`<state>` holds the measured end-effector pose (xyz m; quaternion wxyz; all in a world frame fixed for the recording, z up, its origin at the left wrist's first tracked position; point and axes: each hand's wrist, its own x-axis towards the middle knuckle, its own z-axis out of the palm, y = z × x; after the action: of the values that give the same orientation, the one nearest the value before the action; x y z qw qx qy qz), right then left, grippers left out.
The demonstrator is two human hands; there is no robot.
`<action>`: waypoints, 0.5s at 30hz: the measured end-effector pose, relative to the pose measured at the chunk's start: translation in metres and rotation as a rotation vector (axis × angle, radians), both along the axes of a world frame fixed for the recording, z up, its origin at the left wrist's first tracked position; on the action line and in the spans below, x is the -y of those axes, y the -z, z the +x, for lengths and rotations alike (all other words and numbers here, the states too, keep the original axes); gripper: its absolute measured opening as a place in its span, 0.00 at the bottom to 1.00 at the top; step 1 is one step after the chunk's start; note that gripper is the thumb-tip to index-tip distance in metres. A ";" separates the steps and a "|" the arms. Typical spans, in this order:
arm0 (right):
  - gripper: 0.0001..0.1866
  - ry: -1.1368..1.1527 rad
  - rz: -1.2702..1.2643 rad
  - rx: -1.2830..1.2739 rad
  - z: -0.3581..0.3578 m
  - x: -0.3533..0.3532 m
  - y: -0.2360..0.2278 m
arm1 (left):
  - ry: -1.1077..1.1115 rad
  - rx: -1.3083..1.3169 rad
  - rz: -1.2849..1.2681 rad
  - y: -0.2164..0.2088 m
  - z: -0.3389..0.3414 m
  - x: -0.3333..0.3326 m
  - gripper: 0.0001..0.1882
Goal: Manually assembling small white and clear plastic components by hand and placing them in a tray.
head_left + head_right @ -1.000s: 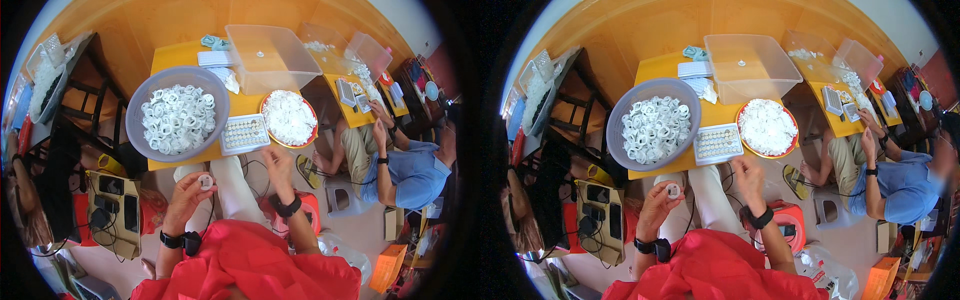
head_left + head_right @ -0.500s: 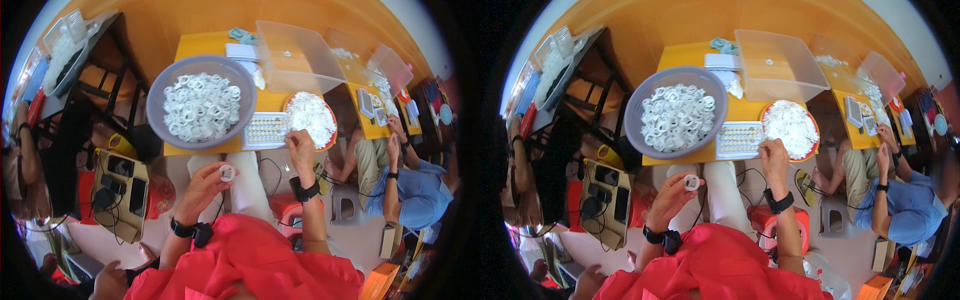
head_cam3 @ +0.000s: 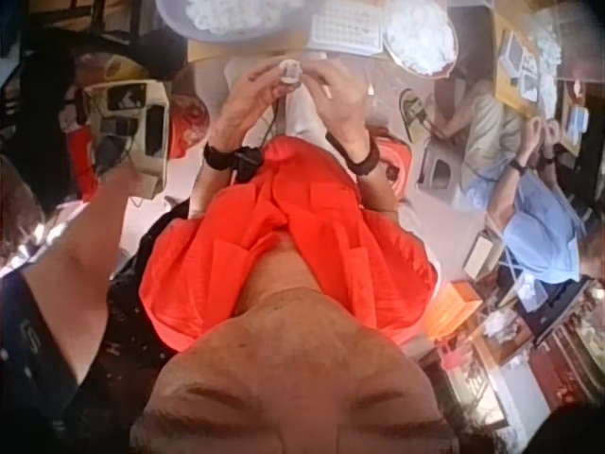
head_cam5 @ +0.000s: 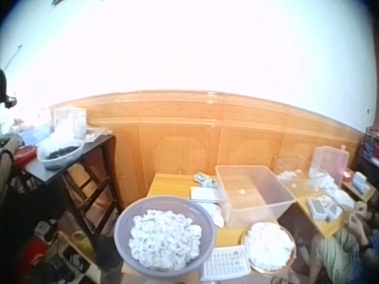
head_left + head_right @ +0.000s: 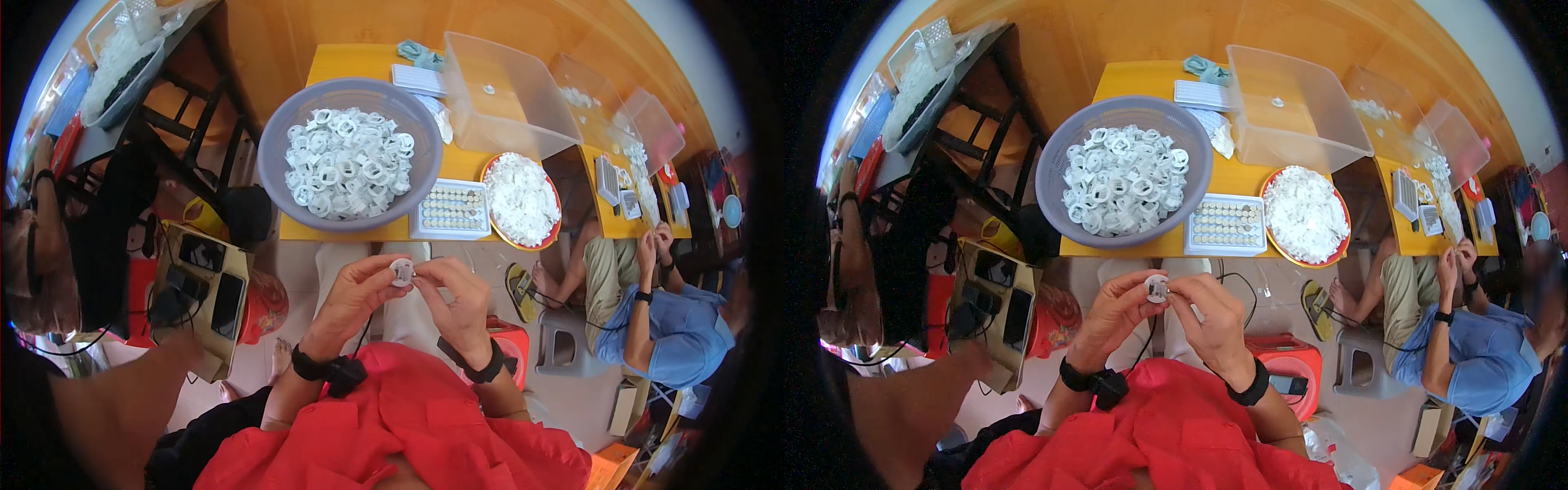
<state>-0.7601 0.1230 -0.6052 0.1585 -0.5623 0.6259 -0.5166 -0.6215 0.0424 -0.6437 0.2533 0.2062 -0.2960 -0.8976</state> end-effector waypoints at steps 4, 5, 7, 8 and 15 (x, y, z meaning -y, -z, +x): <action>0.09 0.018 -0.116 -0.163 0.004 0.002 0.005 | -0.048 0.059 -0.074 -0.001 0.000 -0.002 0.14; 0.09 0.014 -0.115 -0.164 0.005 0.003 0.006 | -0.053 0.081 -0.105 -0.001 0.000 -0.003 0.14; 0.10 0.043 -0.154 -0.200 0.006 0.003 0.010 | -0.051 0.087 -0.147 0.000 -0.001 -0.005 0.14; 0.10 0.043 -0.153 -0.202 0.005 0.003 0.011 | -0.049 0.095 -0.189 0.000 -0.002 -0.006 0.14; 0.13 0.083 -0.205 -0.367 0.003 -0.002 0.021 | -0.036 0.159 -0.215 -0.001 -0.006 -0.009 0.14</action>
<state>-0.7566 0.1247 -0.6267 -0.0375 -0.6337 0.6111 -0.4728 -0.6279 0.0516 -0.6432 0.2658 0.2534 -0.4057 -0.8370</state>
